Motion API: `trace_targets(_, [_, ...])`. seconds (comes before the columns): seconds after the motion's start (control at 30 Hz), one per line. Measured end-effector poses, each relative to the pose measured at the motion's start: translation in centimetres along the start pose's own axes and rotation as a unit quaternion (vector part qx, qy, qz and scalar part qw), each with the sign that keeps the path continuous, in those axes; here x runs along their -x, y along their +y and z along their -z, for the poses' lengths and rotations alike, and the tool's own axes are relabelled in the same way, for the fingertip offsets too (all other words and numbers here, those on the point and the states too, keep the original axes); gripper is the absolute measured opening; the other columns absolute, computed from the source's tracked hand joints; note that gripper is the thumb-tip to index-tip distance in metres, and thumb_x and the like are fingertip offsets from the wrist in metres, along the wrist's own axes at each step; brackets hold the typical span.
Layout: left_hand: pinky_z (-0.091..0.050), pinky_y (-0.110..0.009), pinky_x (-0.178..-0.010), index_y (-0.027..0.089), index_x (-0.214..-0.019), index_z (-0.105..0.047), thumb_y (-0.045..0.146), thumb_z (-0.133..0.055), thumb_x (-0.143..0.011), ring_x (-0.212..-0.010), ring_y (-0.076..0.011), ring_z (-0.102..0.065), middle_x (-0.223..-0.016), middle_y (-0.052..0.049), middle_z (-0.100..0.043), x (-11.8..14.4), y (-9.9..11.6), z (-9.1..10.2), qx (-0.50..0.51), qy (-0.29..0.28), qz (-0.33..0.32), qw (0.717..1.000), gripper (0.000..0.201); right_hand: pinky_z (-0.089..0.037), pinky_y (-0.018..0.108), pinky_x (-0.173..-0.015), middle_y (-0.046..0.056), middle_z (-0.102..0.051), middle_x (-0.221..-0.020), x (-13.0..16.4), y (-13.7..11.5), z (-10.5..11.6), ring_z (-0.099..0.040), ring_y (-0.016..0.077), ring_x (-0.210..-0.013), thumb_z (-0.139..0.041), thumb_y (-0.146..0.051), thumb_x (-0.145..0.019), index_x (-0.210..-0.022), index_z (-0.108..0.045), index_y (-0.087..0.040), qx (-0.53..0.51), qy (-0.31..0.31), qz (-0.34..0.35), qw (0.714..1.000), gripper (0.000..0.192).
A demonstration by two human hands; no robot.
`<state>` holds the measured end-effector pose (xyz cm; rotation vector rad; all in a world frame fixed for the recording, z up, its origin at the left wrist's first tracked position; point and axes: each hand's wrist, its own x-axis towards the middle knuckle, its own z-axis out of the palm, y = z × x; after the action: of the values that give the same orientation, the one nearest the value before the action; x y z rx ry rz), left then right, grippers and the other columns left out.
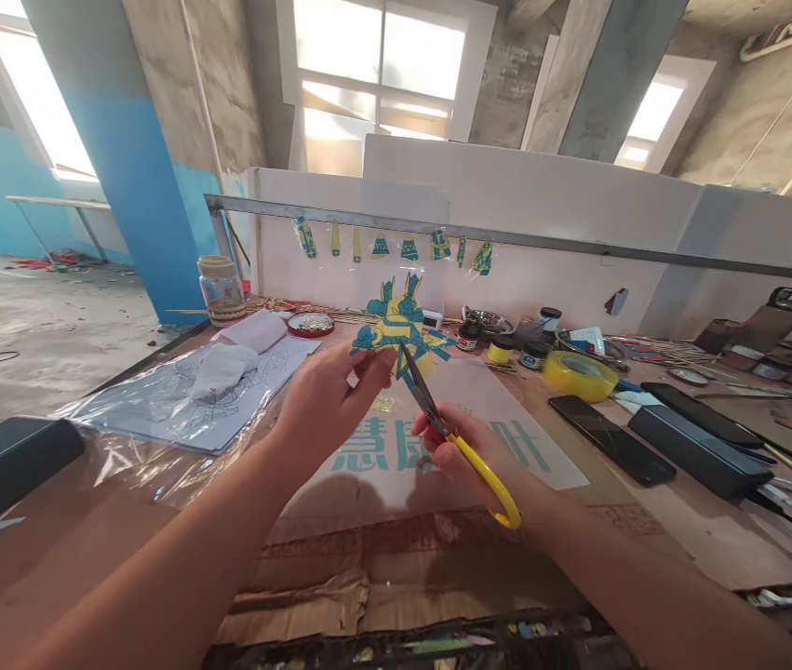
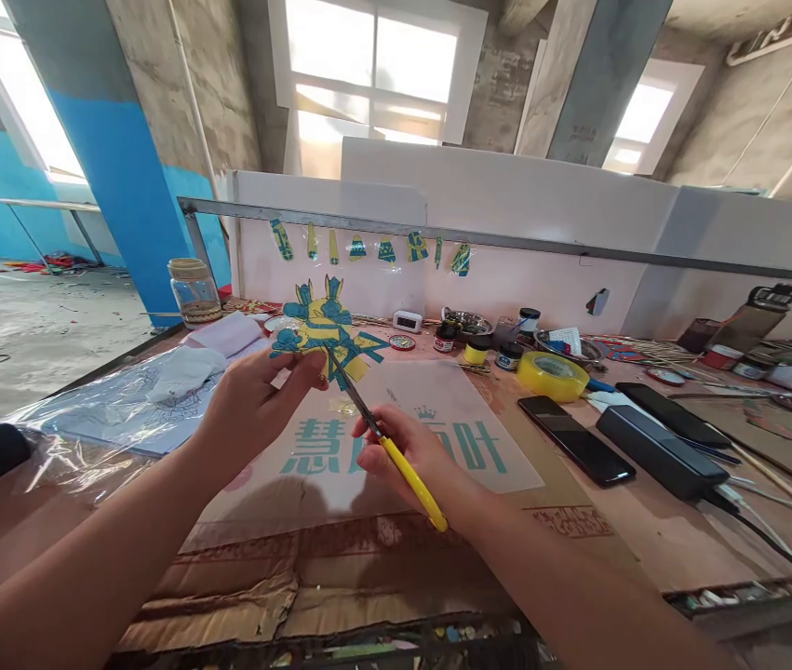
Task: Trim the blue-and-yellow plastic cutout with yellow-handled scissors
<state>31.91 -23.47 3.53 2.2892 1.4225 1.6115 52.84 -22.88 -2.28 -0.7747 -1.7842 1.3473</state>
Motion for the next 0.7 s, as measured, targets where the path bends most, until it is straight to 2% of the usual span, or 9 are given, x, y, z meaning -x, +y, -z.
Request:
trace_targets(0.2, [-0.042, -0.028, -0.064, 0.021, -0.068, -0.067, 0.046, -0.049, -0.099, -0.065, -0.0166, -0.064, -0.069, 0.000, -0.072, 0.00, -0.05, 0.01, 0.005, -0.004, 0.014, 1.000, 0.044, -0.037, 0.025, -0.063, 0.001, -0.052, -0.084, 0.03, -0.28, 0.04, -0.044, 0.0153, -0.074, -0.070, -0.074, -0.072, -0.097, -0.060, -0.023, 0.000, 0.003, -0.005, 1.000, 0.058])
trace_targets(0.43, [-0.040, -0.028, -0.062, 0.020, -0.067, -0.069, 0.049, -0.048, -0.100, -0.063, -0.0151, -0.061, -0.066, 0.000, -0.069, 0.04, -0.26, 0.00, 0.010, -0.018, 0.025, 0.999, 0.048, -0.036, 0.024, -0.061, 0.001, -0.055, -0.084, -0.40, 0.58, 0.23, -0.044, 0.0135, -0.071, -0.073, -0.069, -0.074, -0.097, -0.062, -0.023, -0.004, 0.010, 0.001, 1.000, 0.052])
trace_targets(0.7, [-0.041, -0.028, -0.063, 0.019, -0.067, -0.070, 0.047, -0.049, -0.099, -0.064, -0.0145, -0.061, -0.066, 0.000, -0.069, 0.00, -0.20, -0.11, 0.033, -0.024, 0.041, 0.998, 0.047, -0.036, 0.023, -0.061, 0.001, -0.055, -0.081, -0.26, 0.39, 0.11, -0.044, 0.0127, -0.069, -0.073, -0.070, -0.072, -0.096, -0.062, -0.021, 0.011, 0.013, 0.002, 1.000, 0.056])
